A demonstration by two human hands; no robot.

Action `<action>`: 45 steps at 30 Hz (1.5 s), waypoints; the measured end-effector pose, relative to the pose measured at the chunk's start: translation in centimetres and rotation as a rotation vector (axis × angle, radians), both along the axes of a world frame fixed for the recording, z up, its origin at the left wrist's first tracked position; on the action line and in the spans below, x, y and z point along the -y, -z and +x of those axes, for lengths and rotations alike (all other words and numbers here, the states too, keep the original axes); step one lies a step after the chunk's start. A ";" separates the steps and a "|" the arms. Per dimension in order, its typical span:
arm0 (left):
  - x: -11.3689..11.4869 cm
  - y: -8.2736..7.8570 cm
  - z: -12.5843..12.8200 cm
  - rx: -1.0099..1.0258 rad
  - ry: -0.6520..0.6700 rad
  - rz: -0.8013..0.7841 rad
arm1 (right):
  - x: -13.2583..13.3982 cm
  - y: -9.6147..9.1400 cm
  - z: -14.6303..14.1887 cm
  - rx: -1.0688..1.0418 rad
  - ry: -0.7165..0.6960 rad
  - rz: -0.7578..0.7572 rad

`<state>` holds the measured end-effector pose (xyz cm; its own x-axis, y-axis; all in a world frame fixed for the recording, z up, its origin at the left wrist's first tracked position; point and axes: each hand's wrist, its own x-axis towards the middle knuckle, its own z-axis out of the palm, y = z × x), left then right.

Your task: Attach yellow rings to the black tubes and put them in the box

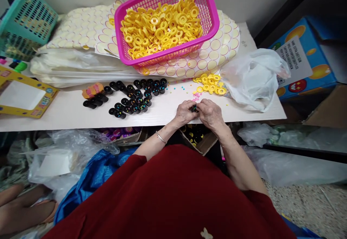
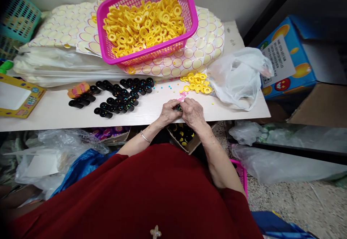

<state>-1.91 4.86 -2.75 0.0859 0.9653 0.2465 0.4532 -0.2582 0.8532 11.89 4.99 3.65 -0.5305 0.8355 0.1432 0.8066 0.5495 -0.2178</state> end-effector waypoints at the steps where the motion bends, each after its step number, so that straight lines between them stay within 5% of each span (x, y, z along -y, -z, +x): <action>1: 0.0 -0.1 0.0 -0.003 0.008 0.001 | 0.0 -0.2 -0.1 0.031 -0.012 0.002; 7: 0.0 -0.1 0.1 -0.001 -0.002 0.014 | -0.1 -0.5 -0.5 0.056 -0.055 -0.059; 12: 0.0 0.1 0.3 -0.005 -0.014 0.024 | -0.7 0.5 1.1 -0.326 -0.002 -0.188; 15: 0.0 0.1 0.2 0.031 -0.024 0.014 | -2.5 1.5 2.0 -0.458 0.172 -0.144; 19: -0.1 -0.1 0.1 0.060 -0.033 -0.026 | -5.8 2.6 2.0 -0.272 0.414 0.011; 26: 0.0 -0.4 -0.1 0.057 -0.017 -0.067 | -8.2 3.1 1.0 0.068 0.364 0.088; 45: 0.0 0.0 -0.2 0.078 -0.023 -0.053 | -8.0 2.4 1.0 0.120 0.412 0.058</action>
